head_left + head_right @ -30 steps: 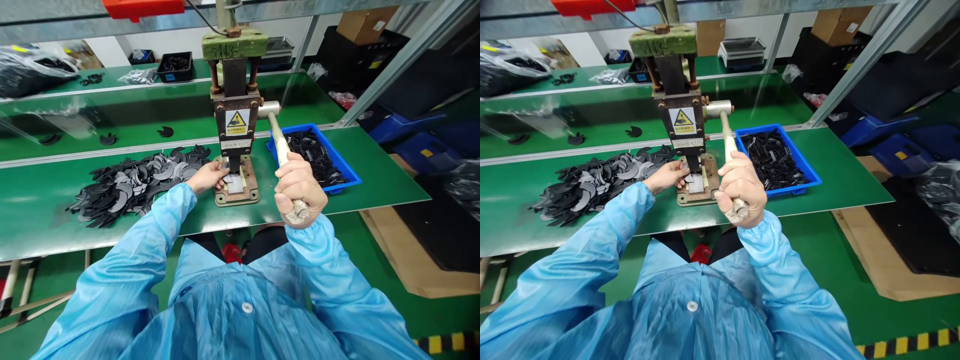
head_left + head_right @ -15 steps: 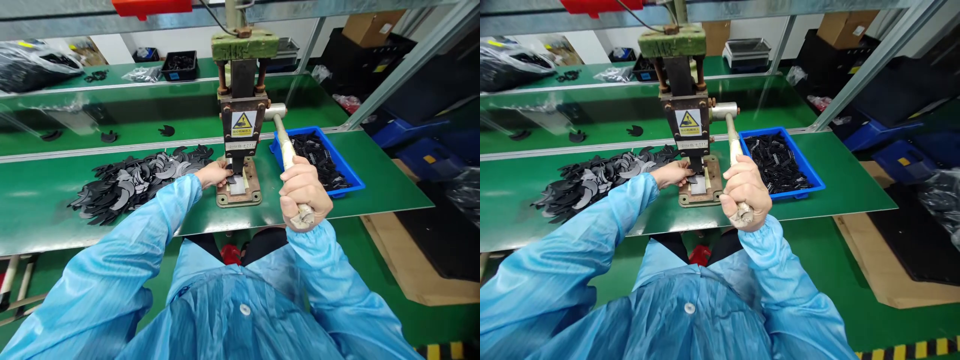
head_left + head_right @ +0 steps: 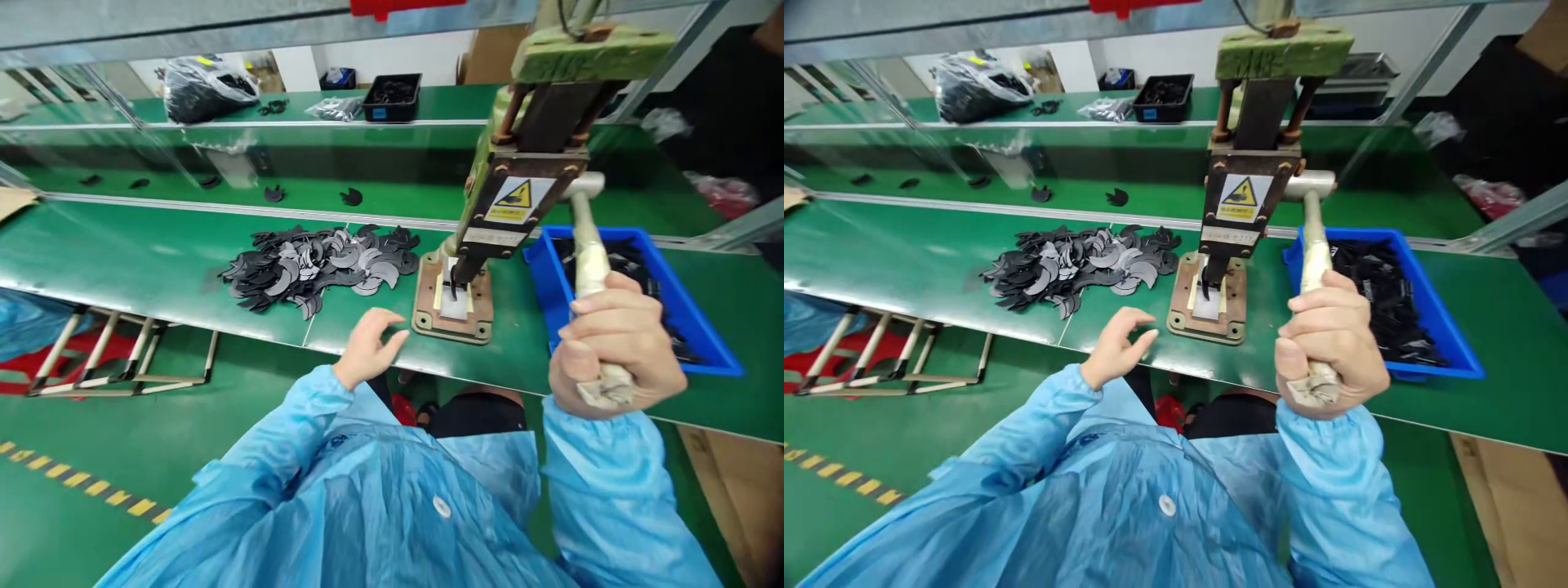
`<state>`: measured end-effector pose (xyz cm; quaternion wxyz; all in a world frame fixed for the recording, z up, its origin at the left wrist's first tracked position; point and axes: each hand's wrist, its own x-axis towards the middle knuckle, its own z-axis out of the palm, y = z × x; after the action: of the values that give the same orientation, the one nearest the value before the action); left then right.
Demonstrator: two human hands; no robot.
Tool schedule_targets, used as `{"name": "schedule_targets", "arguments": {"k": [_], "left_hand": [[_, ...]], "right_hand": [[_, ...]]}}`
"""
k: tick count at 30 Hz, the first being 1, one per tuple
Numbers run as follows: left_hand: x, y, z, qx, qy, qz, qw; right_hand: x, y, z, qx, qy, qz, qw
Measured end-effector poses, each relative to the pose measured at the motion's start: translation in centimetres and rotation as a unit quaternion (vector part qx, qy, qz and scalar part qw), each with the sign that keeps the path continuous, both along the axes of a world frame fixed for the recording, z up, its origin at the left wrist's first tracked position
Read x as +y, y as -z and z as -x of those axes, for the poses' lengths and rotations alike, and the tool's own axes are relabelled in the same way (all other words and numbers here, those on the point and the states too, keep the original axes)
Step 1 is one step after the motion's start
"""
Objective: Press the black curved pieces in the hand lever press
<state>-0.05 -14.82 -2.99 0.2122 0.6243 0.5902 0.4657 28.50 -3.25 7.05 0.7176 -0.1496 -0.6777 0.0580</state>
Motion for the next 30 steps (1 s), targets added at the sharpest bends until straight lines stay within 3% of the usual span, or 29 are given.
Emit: {"name": "schedule_targets", "arguments": {"k": [1,3,6,9,16,26,30], "left_hand": [[-1.5,0.2,1.9,0.075,-0.055,-0.008,0.996],[-3.9,0.6,5.8,0.218,-0.177,0.006,0.96],[-5.5,1.6,10.0,0.329,-0.257,0.061,0.906],[-5.9,2.6,10.7,0.362,-0.218,0.073,0.903],[-6.0,2.7,7.7,0.338,-0.04,0.019,0.94],[-7.2,2.5,4.9,0.384,0.065,-0.025,0.921],[-7.3,1.5,5.6,0.402,0.047,-0.033,0.914]], "right_hand": [[0.0,0.1,0.1,0.003,0.002,-0.001,1.0],[0.1,0.1,0.2,0.011,0.007,-0.003,1.0],[0.1,0.2,0.4,0.028,0.012,-0.003,1.0],[0.1,0.1,0.5,0.031,0.007,0.001,0.999],[-0.1,0.0,0.3,0.014,-0.009,0.001,1.0],[-0.7,-0.2,0.1,-0.013,-0.021,0.0,1.0],[-1.0,-0.2,0.0,-0.029,-0.023,0.004,0.999]]}}
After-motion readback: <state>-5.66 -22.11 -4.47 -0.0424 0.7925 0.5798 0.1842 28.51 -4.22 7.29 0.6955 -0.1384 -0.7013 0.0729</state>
